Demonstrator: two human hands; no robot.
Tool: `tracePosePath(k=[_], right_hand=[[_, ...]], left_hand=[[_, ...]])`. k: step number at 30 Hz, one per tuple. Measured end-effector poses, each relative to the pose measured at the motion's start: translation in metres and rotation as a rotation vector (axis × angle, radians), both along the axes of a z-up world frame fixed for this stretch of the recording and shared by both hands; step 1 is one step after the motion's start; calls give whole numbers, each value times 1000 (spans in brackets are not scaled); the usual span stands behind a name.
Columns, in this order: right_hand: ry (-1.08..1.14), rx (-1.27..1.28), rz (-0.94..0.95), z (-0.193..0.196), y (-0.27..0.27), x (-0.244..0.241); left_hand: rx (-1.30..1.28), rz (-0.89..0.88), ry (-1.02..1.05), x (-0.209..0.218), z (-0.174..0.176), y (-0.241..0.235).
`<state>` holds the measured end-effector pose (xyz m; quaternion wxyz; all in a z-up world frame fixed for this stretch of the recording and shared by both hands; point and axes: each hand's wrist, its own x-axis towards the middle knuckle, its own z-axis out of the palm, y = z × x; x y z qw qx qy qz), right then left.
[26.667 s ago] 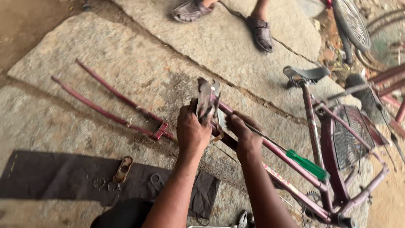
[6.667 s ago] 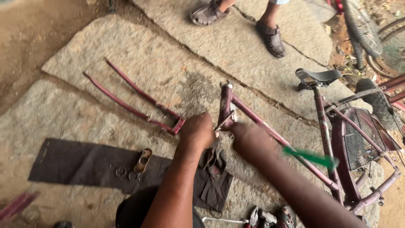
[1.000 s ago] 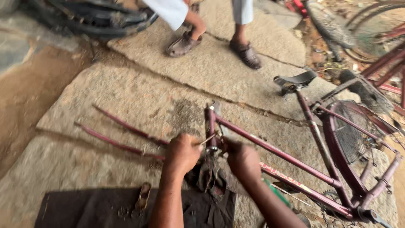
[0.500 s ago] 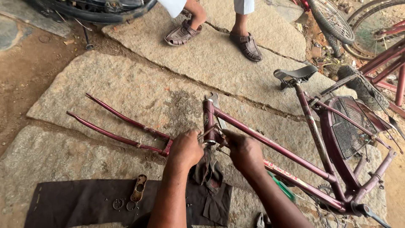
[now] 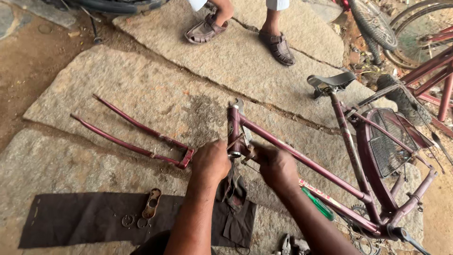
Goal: The person is repairing a maroon bicycle frame by tightening a bolt on the head tube area. They use a wrench to hold the bolt steady and a screwdriver to turn it, working on the frame while sitting on the ground.
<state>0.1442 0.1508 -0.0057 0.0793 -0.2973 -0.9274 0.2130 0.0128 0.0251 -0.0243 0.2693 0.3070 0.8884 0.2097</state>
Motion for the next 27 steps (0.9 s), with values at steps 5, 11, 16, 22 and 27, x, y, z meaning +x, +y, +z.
tracePosePath(k=[5,11,16,22,27], right_hand=[[102,203,126,3,6,-5],[-195,26,14,21,2,-14],[-41,-63,-45,26,4,-13],[-129,-120,55,17,14,-14],[120,41,141,4,-3,-4]], left_hand=[[30,21,37,0,3,-1],[16,33,7,2,6,-5],[-11,37,-51,4,8,1],[-28,20,-49,-2,12,0],[-9,15,-7,3,10,-6]])
